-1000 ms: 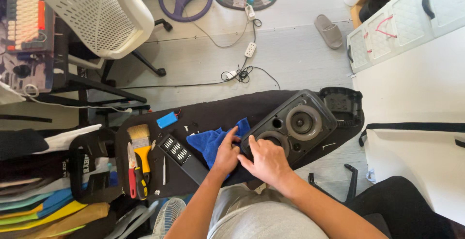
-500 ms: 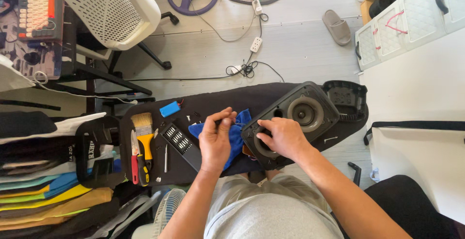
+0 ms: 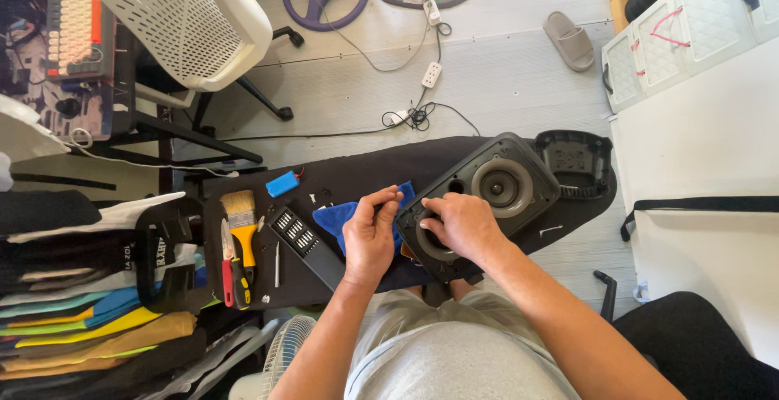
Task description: The person works on a speaker cabinet on a table, removing and reattaching the speaker drivers and grille components by hand, turning the cabinet over and pressing parts into place while handling small fasteners.
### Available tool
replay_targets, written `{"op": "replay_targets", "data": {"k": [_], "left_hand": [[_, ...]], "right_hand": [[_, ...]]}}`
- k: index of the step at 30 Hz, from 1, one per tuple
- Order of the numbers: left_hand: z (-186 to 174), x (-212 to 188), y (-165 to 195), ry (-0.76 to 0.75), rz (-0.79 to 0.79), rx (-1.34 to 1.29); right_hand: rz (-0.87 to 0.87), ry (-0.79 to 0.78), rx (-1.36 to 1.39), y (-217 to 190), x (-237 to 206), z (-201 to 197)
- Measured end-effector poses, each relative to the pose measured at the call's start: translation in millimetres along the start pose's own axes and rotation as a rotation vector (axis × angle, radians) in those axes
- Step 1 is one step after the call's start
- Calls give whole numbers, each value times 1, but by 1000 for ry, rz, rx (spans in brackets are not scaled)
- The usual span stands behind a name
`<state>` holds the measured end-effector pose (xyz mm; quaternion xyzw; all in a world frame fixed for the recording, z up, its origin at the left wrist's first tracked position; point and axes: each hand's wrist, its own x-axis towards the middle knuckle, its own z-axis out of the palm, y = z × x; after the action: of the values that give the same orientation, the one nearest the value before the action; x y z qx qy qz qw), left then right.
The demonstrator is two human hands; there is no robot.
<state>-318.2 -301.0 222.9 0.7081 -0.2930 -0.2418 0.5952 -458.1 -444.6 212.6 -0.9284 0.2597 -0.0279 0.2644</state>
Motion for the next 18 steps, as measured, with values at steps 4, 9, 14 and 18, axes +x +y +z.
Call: {"op": "replay_targets", "data": {"k": [4, 9, 14, 18], "left_hand": [[-1, 0, 6, -10, -12, 40], [-3, 1, 15, -57, 103, 199], [-5, 5, 30, -109, 229, 347], [-9, 12, 44, -111, 401, 545]], "right_hand": [[-17, 8, 12, 0, 0, 1], [-37, 12, 9, 2, 0, 2], [-58, 9, -8, 4, 1, 5], [-53, 20, -4, 4, 1, 6]]}}
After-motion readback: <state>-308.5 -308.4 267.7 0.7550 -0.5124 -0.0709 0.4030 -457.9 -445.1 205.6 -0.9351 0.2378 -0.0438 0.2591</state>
